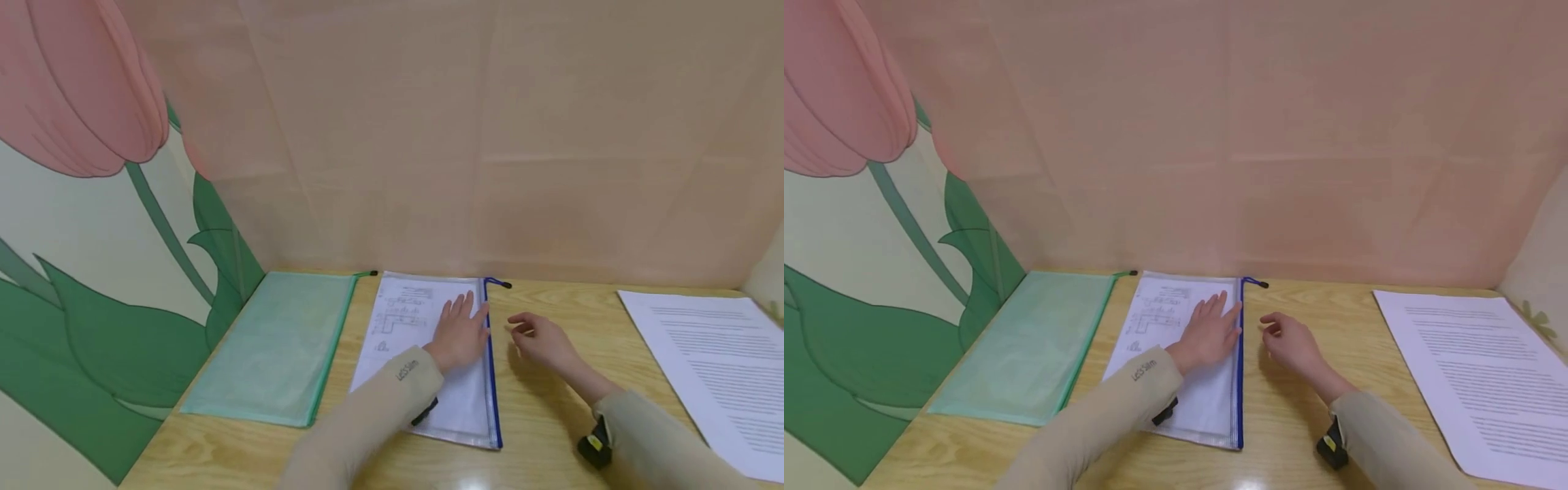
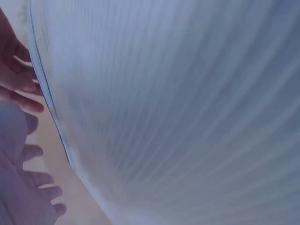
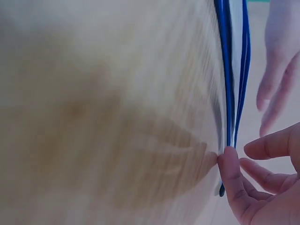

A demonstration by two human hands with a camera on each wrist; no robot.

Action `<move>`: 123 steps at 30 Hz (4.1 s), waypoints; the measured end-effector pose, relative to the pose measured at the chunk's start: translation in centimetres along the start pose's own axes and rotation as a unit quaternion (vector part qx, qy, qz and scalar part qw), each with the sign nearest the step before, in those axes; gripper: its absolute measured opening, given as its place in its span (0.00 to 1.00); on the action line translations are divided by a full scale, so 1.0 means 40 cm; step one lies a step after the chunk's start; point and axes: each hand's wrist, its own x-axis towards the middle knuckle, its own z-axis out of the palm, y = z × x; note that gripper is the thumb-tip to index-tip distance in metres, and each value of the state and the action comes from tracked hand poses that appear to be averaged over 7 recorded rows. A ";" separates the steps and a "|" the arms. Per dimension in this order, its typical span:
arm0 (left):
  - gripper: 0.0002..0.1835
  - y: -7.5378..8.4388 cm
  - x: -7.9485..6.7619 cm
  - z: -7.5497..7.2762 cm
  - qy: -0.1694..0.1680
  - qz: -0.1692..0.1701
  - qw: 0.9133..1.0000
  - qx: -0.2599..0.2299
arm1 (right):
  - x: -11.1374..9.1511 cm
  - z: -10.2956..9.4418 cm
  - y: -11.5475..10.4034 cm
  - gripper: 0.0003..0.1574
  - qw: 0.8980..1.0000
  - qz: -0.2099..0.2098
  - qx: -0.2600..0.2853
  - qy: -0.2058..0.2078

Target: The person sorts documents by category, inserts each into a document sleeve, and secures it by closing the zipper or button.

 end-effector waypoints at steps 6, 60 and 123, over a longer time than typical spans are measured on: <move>0.30 -0.018 0.051 -0.003 -0.011 0.011 1.000 0.016 | 0.047 0.003 0.010 0.22 0.999 -0.011 -0.039 0.028; 0.37 -0.084 0.180 0.021 -0.084 -0.017 0.996 -0.014 | 0.300 0.010 0.096 0.22 0.981 0.145 0.095 0.082; 0.29 -0.053 0.163 -0.028 -0.096 -0.061 0.993 0.024 | 0.198 -0.046 0.103 0.24 0.990 0.070 0.102 -0.070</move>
